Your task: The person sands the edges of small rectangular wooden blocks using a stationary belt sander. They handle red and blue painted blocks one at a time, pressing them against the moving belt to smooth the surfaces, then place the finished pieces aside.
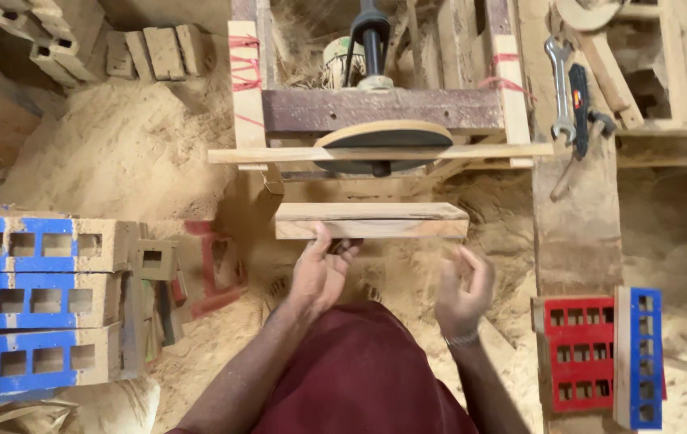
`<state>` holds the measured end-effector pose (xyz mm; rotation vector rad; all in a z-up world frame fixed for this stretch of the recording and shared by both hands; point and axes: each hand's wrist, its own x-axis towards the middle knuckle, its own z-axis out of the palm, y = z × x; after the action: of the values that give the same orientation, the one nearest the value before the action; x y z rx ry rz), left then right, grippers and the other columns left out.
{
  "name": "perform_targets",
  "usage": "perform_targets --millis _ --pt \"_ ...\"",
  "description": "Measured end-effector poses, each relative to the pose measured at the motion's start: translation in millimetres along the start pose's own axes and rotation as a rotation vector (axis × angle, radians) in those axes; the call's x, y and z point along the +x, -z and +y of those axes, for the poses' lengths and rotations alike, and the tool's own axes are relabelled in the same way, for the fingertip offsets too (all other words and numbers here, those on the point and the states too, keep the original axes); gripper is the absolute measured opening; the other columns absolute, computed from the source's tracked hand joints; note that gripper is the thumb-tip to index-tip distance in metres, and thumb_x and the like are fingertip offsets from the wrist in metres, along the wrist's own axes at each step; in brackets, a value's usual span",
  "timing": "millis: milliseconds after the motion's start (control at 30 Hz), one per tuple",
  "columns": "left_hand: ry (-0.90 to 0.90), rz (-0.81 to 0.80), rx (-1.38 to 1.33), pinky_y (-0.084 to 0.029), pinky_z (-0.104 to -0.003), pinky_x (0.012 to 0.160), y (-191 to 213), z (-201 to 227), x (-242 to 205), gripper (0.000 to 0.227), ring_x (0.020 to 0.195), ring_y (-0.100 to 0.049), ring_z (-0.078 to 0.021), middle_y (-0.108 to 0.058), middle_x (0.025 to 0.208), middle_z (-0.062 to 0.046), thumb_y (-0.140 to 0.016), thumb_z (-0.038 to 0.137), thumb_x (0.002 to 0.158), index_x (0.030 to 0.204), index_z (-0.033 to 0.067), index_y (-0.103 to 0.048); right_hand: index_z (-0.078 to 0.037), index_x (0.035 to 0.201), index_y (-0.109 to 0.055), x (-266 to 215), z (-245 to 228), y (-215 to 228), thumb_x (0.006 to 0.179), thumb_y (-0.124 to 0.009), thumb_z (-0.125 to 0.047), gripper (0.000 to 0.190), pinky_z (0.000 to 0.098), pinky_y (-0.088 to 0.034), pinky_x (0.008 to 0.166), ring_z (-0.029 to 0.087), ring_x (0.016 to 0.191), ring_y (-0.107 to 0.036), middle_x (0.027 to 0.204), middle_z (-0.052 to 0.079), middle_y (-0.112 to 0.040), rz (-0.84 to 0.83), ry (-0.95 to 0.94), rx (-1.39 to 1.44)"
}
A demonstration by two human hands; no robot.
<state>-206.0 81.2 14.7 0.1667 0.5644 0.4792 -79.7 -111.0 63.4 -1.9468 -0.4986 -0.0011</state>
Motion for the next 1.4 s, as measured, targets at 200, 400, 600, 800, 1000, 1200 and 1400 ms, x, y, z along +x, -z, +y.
perform_targets --millis 200,400,600,800,1000,1200,1400 --pt "-0.056 -0.011 -0.016 -0.052 -0.045 0.105 -6 18 9 0.051 0.112 -0.06 -0.0247 -0.061 0.125 -0.01 -0.056 0.04 0.099 0.132 0.0021 -0.05 -0.004 0.139 -0.047 22 32 -33 0.096 -0.062 -0.037 0.056 0.0487 -0.046 0.112 0.029 0.127 -0.056 0.137 0.017 -0.053 -0.129 -0.68 1.032" --pt "-0.055 -0.014 0.158 -0.048 -0.042 0.094 -4 28 32 0.045 0.108 -0.063 -0.0237 -0.062 0.125 -0.011 -0.055 0.036 0.104 0.131 -0.0001 -0.052 -0.002 0.138 -0.05 63 27 -74 0.1 -0.059 -0.035 0.051 0.0464 -0.046 0.114 0.027 0.13 -0.054 0.138 0.013 -0.056 -0.021 -0.709 1.217" --pt "0.001 0.052 0.257 -0.054 -0.043 0.079 -6 52 91 0.042 0.09 -0.061 -0.028 -0.06 0.104 -0.018 -0.048 0.033 0.109 0.117 -0.0083 -0.055 0.01 0.124 -0.054 114 32 -108 0.104 -0.052 -0.03 0.045 0.0484 -0.051 0.105 0.034 0.118 -0.064 0.126 0.023 -0.06 -0.034 -0.769 1.044" --pt "0.026 0.267 0.368 -0.058 -0.045 0.072 -15 78 143 0.029 0.078 -0.055 -0.0248 -0.051 0.089 -0.01 -0.048 0.027 0.109 0.104 -0.0015 -0.052 0.014 0.119 -0.054 158 33 -141 0.106 -0.053 -0.024 0.04 0.0498 -0.056 0.103 0.036 0.111 -0.067 0.119 0.025 -0.064 -0.117 -0.866 0.908" --pt "0.058 0.387 0.463 -0.051 -0.042 0.062 -23 98 162 0.025 0.067 -0.049 -0.0196 -0.049 0.077 -0.005 -0.046 0.025 0.109 0.1 0.0029 -0.05 0.011 0.118 -0.056 167 18 -152 0.102 -0.053 -0.013 0.029 0.05 -0.058 0.098 0.038 0.106 -0.068 0.116 0.025 -0.064 -0.147 -0.937 0.814" --pt "0.091 0.355 0.471 -0.051 -0.039 0.06 -24 77 162 0.025 0.066 -0.048 -0.0184 -0.05 0.076 -0.005 -0.045 0.025 0.11 0.1 0.0028 -0.05 0.012 0.117 -0.057 171 33 -138 0.102 -0.055 -0.016 0.032 0.0497 -0.061 0.095 0.04 0.104 -0.071 0.115 0.028 -0.067 -0.064 -0.979 0.73" --pt "0.08 0.36 0.49 -0.049 -0.036 0.052 -57 38 160 0.027 0.06 -0.047 -0.0163 -0.048 0.072 -0.004 -0.046 0.028 0.108 0.097 0.0041 -0.051 0.013 0.12 -0.057 190 58 -107 0.102 -0.055 -0.023 0.039 0.0543 -0.059 0.095 0.042 0.108 -0.069 0.117 0.028 -0.067 -0.076 -0.971 0.775"
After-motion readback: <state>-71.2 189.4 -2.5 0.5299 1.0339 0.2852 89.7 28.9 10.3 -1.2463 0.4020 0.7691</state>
